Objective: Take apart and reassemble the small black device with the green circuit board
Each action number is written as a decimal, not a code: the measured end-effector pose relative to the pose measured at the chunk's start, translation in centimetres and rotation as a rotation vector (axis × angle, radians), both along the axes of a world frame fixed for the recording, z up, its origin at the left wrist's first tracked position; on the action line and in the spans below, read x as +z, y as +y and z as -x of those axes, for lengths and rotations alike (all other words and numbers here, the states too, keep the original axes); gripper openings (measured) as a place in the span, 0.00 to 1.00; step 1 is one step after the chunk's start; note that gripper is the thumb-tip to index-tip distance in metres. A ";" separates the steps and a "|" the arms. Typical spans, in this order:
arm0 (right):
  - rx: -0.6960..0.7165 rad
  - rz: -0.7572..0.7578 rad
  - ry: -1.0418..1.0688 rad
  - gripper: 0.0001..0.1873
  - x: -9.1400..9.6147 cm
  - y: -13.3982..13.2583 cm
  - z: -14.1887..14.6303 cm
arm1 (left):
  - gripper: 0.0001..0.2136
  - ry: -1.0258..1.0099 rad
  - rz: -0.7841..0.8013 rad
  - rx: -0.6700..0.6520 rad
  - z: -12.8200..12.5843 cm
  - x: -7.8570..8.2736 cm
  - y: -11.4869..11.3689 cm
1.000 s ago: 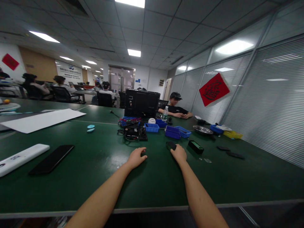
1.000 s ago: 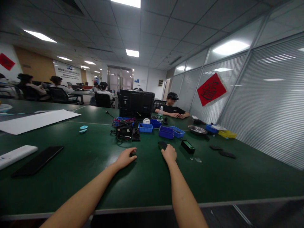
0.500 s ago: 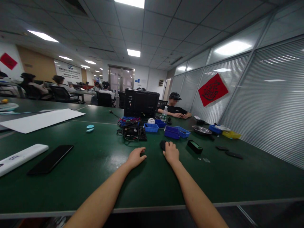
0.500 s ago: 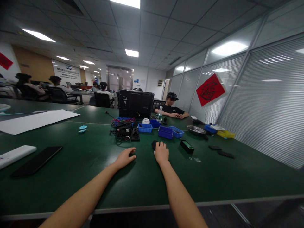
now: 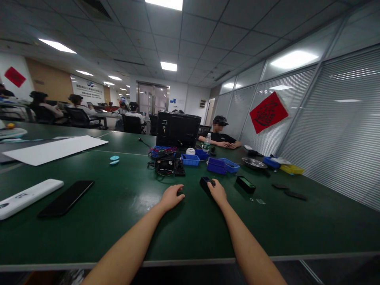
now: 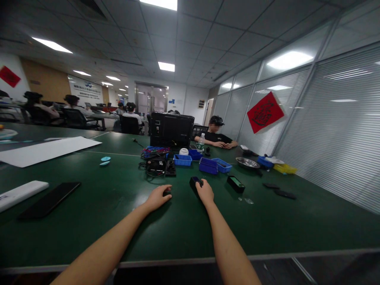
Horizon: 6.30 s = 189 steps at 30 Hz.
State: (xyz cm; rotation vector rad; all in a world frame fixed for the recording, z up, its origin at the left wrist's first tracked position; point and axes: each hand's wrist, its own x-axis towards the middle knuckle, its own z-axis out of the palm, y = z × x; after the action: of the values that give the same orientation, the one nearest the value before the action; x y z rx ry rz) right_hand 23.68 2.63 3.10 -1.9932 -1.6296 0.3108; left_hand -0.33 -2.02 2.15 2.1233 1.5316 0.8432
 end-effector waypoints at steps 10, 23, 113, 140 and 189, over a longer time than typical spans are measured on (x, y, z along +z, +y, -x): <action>0.118 -0.048 0.064 0.28 -0.1 -0.1 0.7 | 0.22 -0.003 -0.003 -0.006 0.1 0.0 0.0; 0.367 -0.110 0.179 0.25 -0.8 -0.6 2.3 | 0.24 -0.025 -0.048 -0.012 0.2 -0.8 0.6; 0.387 -0.123 0.800 0.09 -3.8 2.5 3.2 | 0.28 0.058 -0.097 0.856 19.0 0.4 -0.9; 0.420 -0.090 0.742 0.12 -3.1 2.3 3.3 | 0.30 0.090 0.026 0.855 17.8 1.2 -1.3; 0.095 0.038 -0.164 0.35 0.6 -0.8 5.0 | 0.19 -0.051 -0.032 0.016 -0.3 -1.1 0.2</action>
State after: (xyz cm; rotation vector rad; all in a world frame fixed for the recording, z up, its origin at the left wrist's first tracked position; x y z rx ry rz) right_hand 18.64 1.84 3.73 -2.0184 -1.8372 0.2194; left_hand -0.07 -1.80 1.06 2.0985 1.5206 0.9260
